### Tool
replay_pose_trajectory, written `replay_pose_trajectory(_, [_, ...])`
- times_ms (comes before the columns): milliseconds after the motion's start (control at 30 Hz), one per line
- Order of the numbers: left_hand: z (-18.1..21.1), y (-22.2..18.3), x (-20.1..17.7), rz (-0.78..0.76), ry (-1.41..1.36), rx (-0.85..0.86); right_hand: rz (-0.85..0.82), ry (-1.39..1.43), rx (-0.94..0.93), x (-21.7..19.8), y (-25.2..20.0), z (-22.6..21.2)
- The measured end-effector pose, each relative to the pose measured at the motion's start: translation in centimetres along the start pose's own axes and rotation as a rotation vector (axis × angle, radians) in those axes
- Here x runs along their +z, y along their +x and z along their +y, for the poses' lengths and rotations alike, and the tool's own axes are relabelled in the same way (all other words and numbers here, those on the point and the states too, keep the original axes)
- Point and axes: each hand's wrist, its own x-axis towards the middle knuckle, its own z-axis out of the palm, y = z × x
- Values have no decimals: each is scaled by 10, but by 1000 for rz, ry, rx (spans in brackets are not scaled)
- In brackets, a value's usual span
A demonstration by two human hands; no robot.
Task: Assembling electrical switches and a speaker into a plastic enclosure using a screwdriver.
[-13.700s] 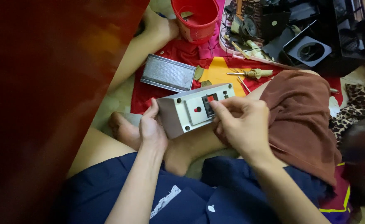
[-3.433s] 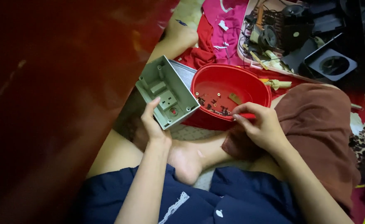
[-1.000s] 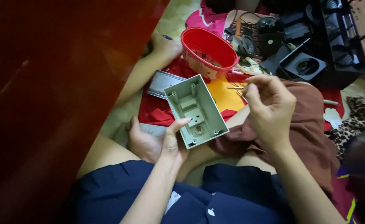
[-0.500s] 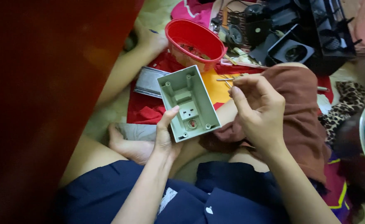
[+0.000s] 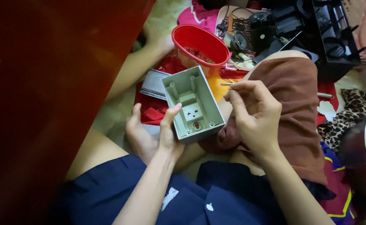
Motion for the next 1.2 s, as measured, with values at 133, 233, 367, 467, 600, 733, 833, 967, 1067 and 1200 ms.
replay_pose_trajectory(133, [9, -4, 3, -18, 14, 12, 8, -69, -69, 5, -3, -1])
replay_pose_trajectory(233, [10, 1, -4, -7, 176, 15, -7, -162, -81, 5, -4, -3])
replay_pose_trajectory(367, [7, 6, -11, -63, 323, -7, -38, -155, -90, 6, -5, -4])
replay_pose_trajectory(467, [7, -12, 2, -58, 490, 58, -63, -182, -85, 7, -5, -3])
replay_pose_trajectory(600, [7, -26, 10, -7, 746, 142, -91, -255, -68, 5, -8, 5])
replay_pose_trajectory(733, [5, -23, 4, -13, 737, 139, -89, -306, -84, 5, -10, 10])
replay_pose_trajectory(833, [8, -19, 0, -24, 779, 163, -116, -326, -83, 11, -10, 16])
replay_pose_trajectory(967, [9, -19, -4, -28, 754, 150, -170, -417, -210, 19, -9, 23])
replay_pose_trajectory(1067, [8, -19, -7, -4, 746, 171, -216, -469, -277, 21, -7, 28])
replay_pose_trajectory(1200, [4, -5, -21, 35, 832, 218, -306, -533, -320, 25, -3, 31])
